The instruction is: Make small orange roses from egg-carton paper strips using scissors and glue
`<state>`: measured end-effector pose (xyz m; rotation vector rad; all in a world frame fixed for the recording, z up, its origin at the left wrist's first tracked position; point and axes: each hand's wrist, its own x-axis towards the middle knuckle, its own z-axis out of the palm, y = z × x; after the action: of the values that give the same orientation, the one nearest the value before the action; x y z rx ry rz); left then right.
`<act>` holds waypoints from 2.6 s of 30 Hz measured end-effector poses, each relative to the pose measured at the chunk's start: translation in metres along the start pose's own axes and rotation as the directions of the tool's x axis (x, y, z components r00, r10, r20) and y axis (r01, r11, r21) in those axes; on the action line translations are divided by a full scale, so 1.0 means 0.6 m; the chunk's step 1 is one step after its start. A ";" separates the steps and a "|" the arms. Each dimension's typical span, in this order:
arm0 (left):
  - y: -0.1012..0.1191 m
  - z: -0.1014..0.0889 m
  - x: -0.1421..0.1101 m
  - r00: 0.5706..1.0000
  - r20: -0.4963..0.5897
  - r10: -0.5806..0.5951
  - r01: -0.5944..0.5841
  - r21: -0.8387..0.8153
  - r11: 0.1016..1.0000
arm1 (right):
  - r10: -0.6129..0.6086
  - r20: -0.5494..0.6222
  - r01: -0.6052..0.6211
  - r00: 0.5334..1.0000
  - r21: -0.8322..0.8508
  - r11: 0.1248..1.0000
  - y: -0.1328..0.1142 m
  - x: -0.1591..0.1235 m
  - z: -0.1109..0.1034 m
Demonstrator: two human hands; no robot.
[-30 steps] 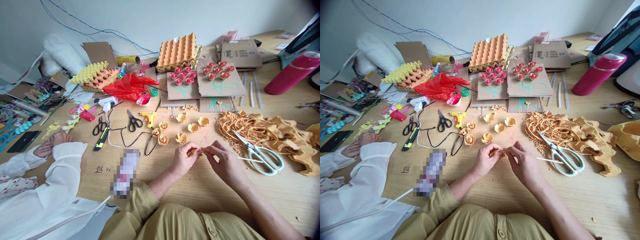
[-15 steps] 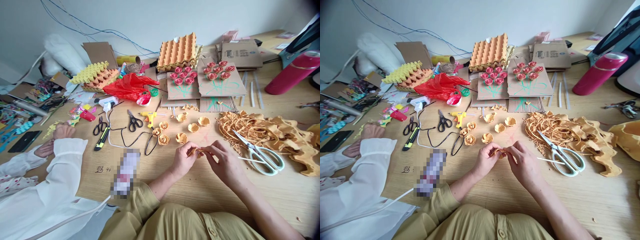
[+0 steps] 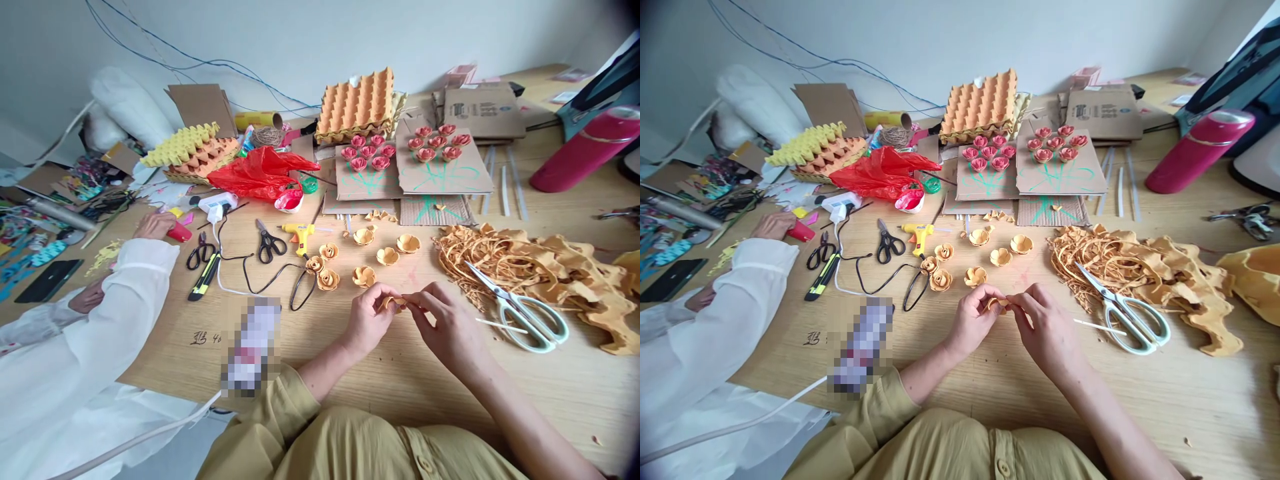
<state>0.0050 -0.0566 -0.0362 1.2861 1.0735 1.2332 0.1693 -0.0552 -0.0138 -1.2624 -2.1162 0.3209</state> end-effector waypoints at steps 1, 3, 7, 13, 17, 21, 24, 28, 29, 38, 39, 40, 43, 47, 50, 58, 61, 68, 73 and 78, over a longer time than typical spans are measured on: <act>0.000 0.001 0.000 1.000 -0.003 -0.002 0.002 0.000 1.000 | 0.001 0.002 -0.001 1.000 0.003 1.000 0.000 0.000 0.000; 0.001 0.003 0.001 1.000 -0.010 -0.009 0.009 -0.001 1.000 | -0.009 -0.009 0.008 1.000 -0.014 1.000 0.000 -0.001 0.000; -0.004 0.009 0.004 0.998 -0.017 -0.054 0.051 -0.120 0.991 | -0.048 -0.020 0.045 0.999 -0.102 0.994 0.000 -0.003 0.002; -0.003 0.012 0.004 0.994 -0.069 -0.087 0.077 -0.127 0.989 | -0.037 -0.051 0.037 0.998 -0.016 0.999 0.001 -0.003 0.005; -0.002 0.014 0.004 0.993 -0.043 -0.110 0.099 -0.203 0.974 | -0.052 -0.025 0.050 0.998 -0.091 0.995 0.000 -0.003 0.005; -0.005 0.010 0.004 0.987 -0.011 -0.157 0.152 -0.204 0.967 | -0.024 0.012 0.025 1.000 -0.103 0.994 0.004 -0.002 0.006; -0.008 0.005 0.005 0.976 0.042 -0.214 0.218 -0.196 0.956 | 0.031 0.079 -0.025 0.996 -0.075 0.997 0.011 -0.001 0.001; -0.018 0.004 0.007 0.959 0.049 -0.278 0.281 -0.246 0.928 | 0.059 0.143 -0.052 0.988 -0.053 0.997 0.023 0.000 -0.014; -0.020 0.004 0.008 0.954 0.046 -0.297 0.298 -0.262 0.918 | 0.062 0.136 -0.055 0.989 -0.057 0.997 0.025 0.001 -0.018; -0.016 0.008 0.002 0.932 0.193 -0.306 0.347 -0.240 0.907 | 0.099 0.089 -0.088 0.991 -0.124 0.988 0.012 0.004 -0.010; -0.018 0.008 0.001 0.934 0.199 -0.296 0.337 -0.215 0.917 | 0.094 0.087 -0.081 0.992 -0.139 0.987 0.012 0.003 -0.007; -0.020 0.008 0.000 0.938 0.199 -0.283 0.318 -0.177 0.931 | 0.090 0.082 -0.077 0.993 -0.152 0.985 0.012 0.002 -0.004; -0.024 0.007 -0.002 0.957 0.171 -0.232 0.244 -0.052 0.968 | 0.079 0.064 -0.067 0.995 -0.170 0.983 0.013 -0.002 0.000; -0.023 0.013 -0.004 0.952 0.188 -0.240 0.269 -0.150 0.951 | 0.065 0.043 -0.055 0.997 -0.207 0.977 0.015 0.010 -0.016; -0.023 0.020 -0.008 0.946 0.183 -0.268 0.305 -0.215 0.928 | 0.085 0.007 -0.080 0.996 -0.263 0.961 0.021 0.049 -0.031; -0.027 0.024 -0.021 0.973 0.163 -0.162 0.178 -0.086 0.980 | 0.179 0.034 -0.156 0.983 -0.353 0.923 0.052 0.171 0.012; -0.027 0.022 -0.021 0.975 0.176 -0.135 0.151 -0.079 0.985 | 0.207 0.058 -0.169 0.977 -0.383 0.908 0.062 0.179 0.028; -0.037 0.024 -0.019 0.958 0.241 -0.153 0.180 -0.097 0.979 | 0.225 0.092 -0.170 0.970 -0.407 0.898 0.074 0.172 0.047; -0.036 0.021 -0.018 0.953 0.255 -0.164 0.196 -0.107 0.975 | 0.190 0.071 -0.148 0.979 -0.387 0.910 0.085 0.175 0.031; -0.032 0.019 -0.018 0.953 0.256 -0.164 0.199 -0.117 0.973 | 0.190 -0.029 -0.185 0.981 -0.418 0.890 0.118 0.184 -0.019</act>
<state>0.0163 -0.0664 -0.0560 1.1675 0.8880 0.9663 0.1895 0.0734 0.0036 -1.7210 -2.1468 -0.0553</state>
